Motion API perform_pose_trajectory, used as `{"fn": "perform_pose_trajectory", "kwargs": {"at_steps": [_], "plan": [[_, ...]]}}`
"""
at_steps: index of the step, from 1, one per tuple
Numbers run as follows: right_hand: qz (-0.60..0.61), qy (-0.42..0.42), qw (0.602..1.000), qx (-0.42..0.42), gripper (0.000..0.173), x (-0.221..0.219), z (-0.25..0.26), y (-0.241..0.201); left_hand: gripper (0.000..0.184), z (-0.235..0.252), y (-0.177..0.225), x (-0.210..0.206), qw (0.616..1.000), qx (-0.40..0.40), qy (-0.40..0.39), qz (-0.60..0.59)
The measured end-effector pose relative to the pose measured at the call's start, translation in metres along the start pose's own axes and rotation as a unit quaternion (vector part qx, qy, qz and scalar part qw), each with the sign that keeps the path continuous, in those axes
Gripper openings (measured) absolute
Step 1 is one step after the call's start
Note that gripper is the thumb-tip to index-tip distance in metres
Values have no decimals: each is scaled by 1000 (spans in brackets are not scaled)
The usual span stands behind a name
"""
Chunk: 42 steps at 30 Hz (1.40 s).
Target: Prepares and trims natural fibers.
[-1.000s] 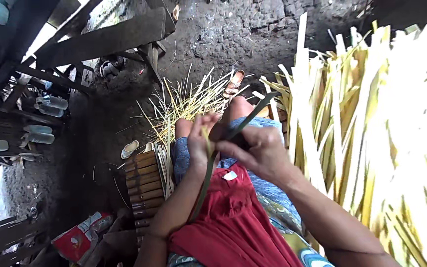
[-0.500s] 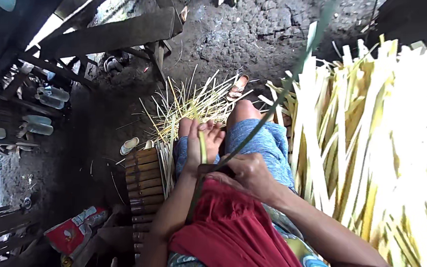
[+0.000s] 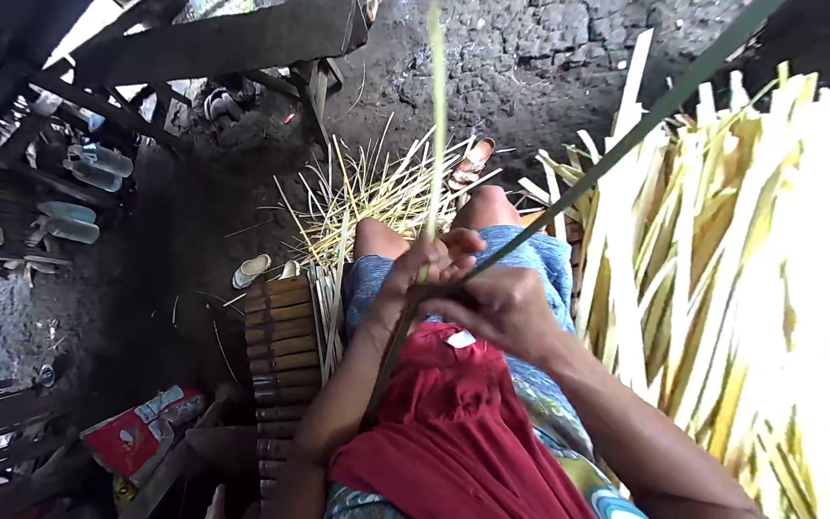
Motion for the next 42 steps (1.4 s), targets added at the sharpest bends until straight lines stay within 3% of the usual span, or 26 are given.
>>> {"fn": "perform_pose_trajectory", "kwargs": {"at_steps": [2, 4, 6, 7, 8, 10, 11, 13, 16, 18, 20, 22, 24, 25, 27, 30, 33, 37, 41, 42], "plan": [[7, 14, 999, -49, 43, 15, 5, 12, 33, -5, -5, -4, 999, -3, 29, -22], [33, 13, 997, -61, 41, 6, 2, 11, 43, -13, -2, 11, 986, -30, 160, -16], [50, -29, 998, -19, 45, -21, -8, -8, 46, -27, 3, 34, 950, -37, 309, -35], [44, -53, 998, 13, 48, -34, -14, -21, 45, -31, 6, 37, 943, -33, 328, -42], [24, -59, 997, 43, 49, -41, -16, -29, 45, -29, 9, 33, 952, -34, 301, -35], [-11, -44, 997, 56, 48, -35, -12, -26, 43, -17, 15, 14, 992, -24, 120, 39], [-17, -28, 998, 45, 45, -24, -6, -18, 34, -14, 15, 3, 997, -6, 42, 71], [-29, 4, 1000, 7, 42, 1, 5, 0, 27, -14, 5, -9, 999, 22, -9, 40], [7, -8, 1000, -23, 45, -3, 3, 4, 38, -24, -1, 5, 992, -17, 118, 30], [46, -44, 998, 4, 49, -27, -11, -12, 44, -36, 2, 28, 965, -51, 256, -3], [22, -58, 996, 57, 49, -42, -20, -32, 42, -39, 10, 36, 952, -70, 297, -18], [-20, -45, 995, 86, 48, -33, -13, -38, 43, -26, 22, 25, 985, -82, 152, 20], [-55, -19, 993, 100, 44, -7, 5, -37, 31, -13, 35, -3, 993, -74, -27, 88], [-75, -6, 992, 101, 41, 12, 16, -36, 31, -8, 40, -15, 989, -64, -86, 97], [-110, 20, 988, 105, 38, 45, 36, -37, 40, -4, 48, -32, 986, -65, -131, 85], [-145, 2, 985, 95, 43, 59, 54, -39, 38, -11, 52, -37, 985, -145, -14, 93], [-81, -54, 993, 66, 45, 35, 52, -28, 47, -25, 35, -12, 975, -174, 141, -5], [9, -145, 985, 91, 46, -22, 18, -41, 57, -49, 23, 38, 913, -197, 321, -158], [32, -242, 962, 120, 49, -69, -29, -60, 50, -73, 13, 48, 914, -143, 352, -140], [28, -258, 957, 127, 49, -74, -38, -64, 51, -74, 12, 57, 898, -150, 387, -149]]}}
Point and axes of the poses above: each hand's wrist, its own z-axis towards the middle knuckle, its own x-axis out of the back of the hand, y = z × x, the point moved 8 cm from there along z, towards the middle knuckle, and after that the axes turned 14 degrees about -y, right-handed, at the moved point
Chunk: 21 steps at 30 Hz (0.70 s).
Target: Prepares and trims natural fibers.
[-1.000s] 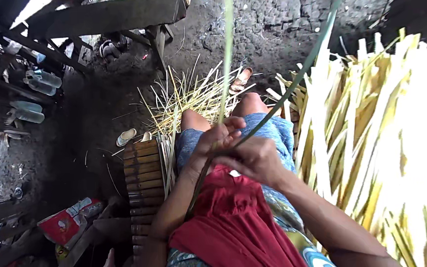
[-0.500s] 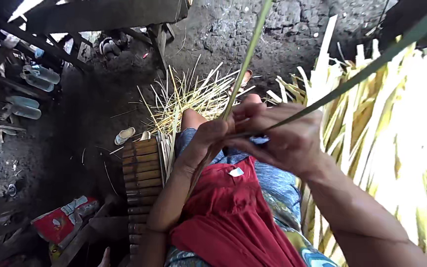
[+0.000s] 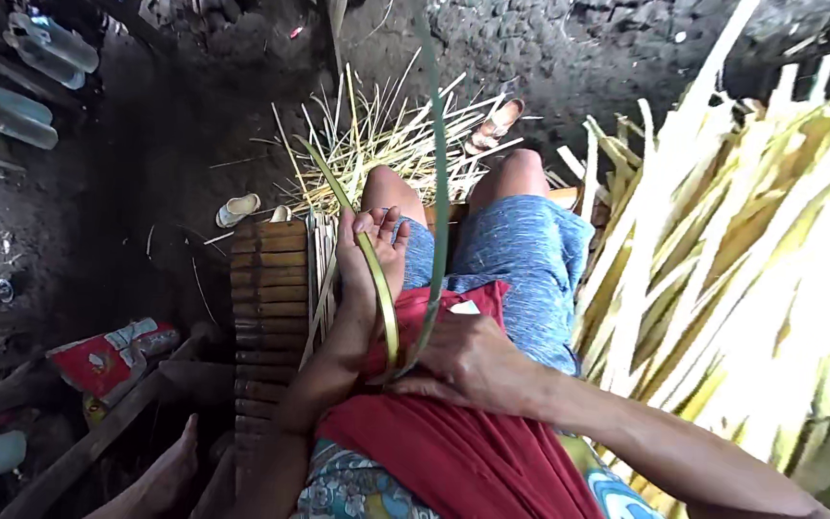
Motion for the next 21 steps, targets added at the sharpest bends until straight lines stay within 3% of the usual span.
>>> {"fn": "perform_pose_trajectory", "kwargs": {"at_steps": [3, 6, 8, 10, 12, 15, 17, 21], "plan": [[-23, -13, 999, 28, 46, -3, -11, -16, 52, 16, 6, 11, 1000, -16, 4, -27], [-35, -1, 999, 41, 44, 2, -17, -23, 59, 32, 27, 10, 992, -24, -116, -32], [-30, 22, 999, 11, 45, 8, -18, -18, 56, 45, 54, 8, 988, -44, -145, 22], [5, 55, 995, -79, 49, 24, -18, 4, 50, 56, 83, 9, 971, -40, -161, 174], [35, 74, 977, -198, 44, 46, -24, 36, 50, 58, 109, 14, 900, -18, -152, 407], [51, 85, 938, -331, 31, 79, -46, 75, 44, 33, 125, 33, 724, 83, -163, 665], [41, 99, 931, -348, 29, 94, -59, 86, 41, 11, 122, 63, 654, 160, -199, 712], [62, 91, 947, -301, 26, 102, -65, 86, 24, -32, 94, 132, 560, 316, -263, 720]]}}
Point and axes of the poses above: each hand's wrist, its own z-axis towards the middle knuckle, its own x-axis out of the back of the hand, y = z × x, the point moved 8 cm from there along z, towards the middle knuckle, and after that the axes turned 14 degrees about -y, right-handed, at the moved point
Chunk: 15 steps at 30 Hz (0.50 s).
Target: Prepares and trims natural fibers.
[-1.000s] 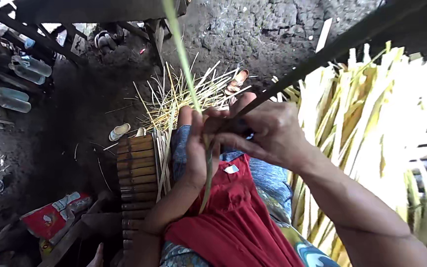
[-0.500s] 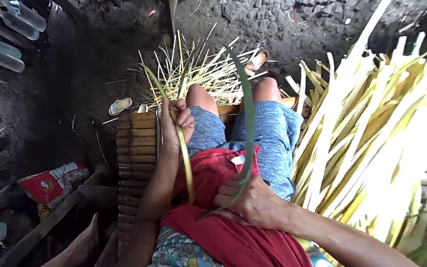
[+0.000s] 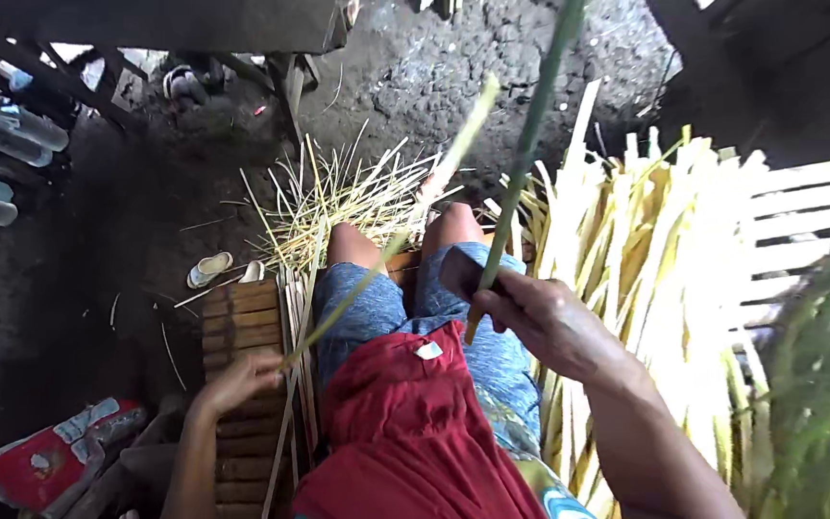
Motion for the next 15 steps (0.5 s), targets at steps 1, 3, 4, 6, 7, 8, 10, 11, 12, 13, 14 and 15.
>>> {"fn": "perform_pose_trajectory", "kwargs": {"at_steps": [1, 3, 4, 6, 7, 8, 10, 11, 12, 13, 14, 15], "plan": [[17, -20, 999, 23, 27, -3, 0, -3, 22, 3, -12, -13, 999, 18, -30, 23], [63, -77, 992, 74, 29, -12, 1, -16, 27, 10, -23, -30, 994, 67, -62, 52], [79, -107, 986, 103, 30, -18, 2, -23, 35, 14, -21, -30, 993, 86, -59, 51], [107, -165, 968, 158, 32, -30, 6, -39, 46, 22, 10, -17, 998, 49, 6, 29], [123, -196, 955, 185, 33, -36, 7, -47, 49, 25, 38, -8, 998, -20, 55, 3], [137, -225, 941, 212, 32, -42, 8, -55, 53, 27, 70, -2, 988, -119, 94, -38], [178, -287, 907, 250, 29, -53, 8, -69, 75, 34, 133, 1, 926, -340, 55, -158], [203, -310, 893, 256, 27, -57, 8, -74, 77, 36, 163, -2, 881, -427, -2, -202], [228, -324, 883, 250, 27, -60, 7, -76, 71, 35, 189, -7, 841, -493, -61, -215], [257, -330, 878, 233, 28, -61, 7, -73, 58, 31, 210, -11, 808, -539, -104, -215], [286, -325, 878, 205, 33, -62, 7, -65, 40, 28, 224, -12, 776, -575, -128, -228], [308, -310, 884, 168, 41, -63, 7, -53, 28, 28, 230, -8, 757, -593, -125, -244]]}}
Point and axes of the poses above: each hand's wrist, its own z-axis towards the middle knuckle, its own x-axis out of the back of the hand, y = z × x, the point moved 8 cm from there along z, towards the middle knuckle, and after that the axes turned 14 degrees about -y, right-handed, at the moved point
